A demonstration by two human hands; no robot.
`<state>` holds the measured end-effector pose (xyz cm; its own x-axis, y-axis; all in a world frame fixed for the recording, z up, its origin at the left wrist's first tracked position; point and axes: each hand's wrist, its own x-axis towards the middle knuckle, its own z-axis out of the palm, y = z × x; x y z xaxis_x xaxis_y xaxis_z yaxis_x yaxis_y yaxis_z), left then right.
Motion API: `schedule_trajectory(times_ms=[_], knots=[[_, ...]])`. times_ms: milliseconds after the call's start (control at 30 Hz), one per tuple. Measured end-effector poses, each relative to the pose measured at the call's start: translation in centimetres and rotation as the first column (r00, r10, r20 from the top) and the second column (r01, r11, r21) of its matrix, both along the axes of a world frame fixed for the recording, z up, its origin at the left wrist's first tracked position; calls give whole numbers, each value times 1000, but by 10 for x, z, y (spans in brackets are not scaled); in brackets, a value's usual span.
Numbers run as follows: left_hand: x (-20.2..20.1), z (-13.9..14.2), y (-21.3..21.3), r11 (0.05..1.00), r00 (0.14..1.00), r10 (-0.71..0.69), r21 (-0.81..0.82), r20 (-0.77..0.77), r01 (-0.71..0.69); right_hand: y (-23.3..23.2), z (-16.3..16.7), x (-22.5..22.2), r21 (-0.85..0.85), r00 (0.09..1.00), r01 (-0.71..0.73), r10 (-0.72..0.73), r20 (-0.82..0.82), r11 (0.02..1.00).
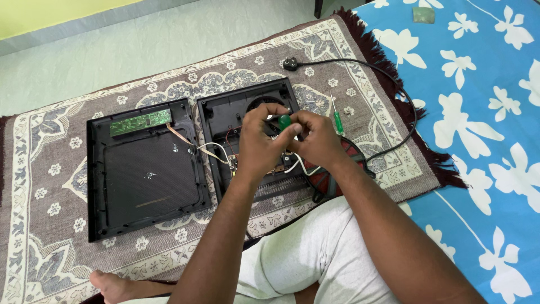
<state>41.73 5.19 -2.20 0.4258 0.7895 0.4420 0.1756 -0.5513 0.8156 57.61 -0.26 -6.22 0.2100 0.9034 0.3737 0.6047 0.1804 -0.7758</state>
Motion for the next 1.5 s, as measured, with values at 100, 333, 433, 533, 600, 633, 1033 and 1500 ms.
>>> schedule_trajectory(times_ms=[100,333,433,533,600,633,1033,1500], knots=[[-5,-5,-1,972,969,-170,-133,182,195,0,-4,2,7,1000,-15,15,4,1000],[-1,-8,1,995,1000,-18,94,-7,19,0,-1,3,160,988,-117,131,-77,980],[1,-5,2,999,998,37,40,-49,-35,0,3,0,74,999,-27,30,-45,997],[0,-4,2,999,1000,19,-50,-15,-20,-1,3,-1,17,999,10,-10,-46,1000],[-2,-6,2,985,996,-39,-164,77,52,-1,2,1,76,999,-26,28,-35,997],[-4,-7,2,989,993,-59,-132,99,72,-1,1,1,96,999,-44,47,-25,994],[2,-15,4,989,994,-54,-135,100,67,-2,8,-2,111,994,-71,79,-69,991],[-4,-16,5,992,987,-119,45,106,115,1,-7,5,83,985,-110,119,-122,991]])
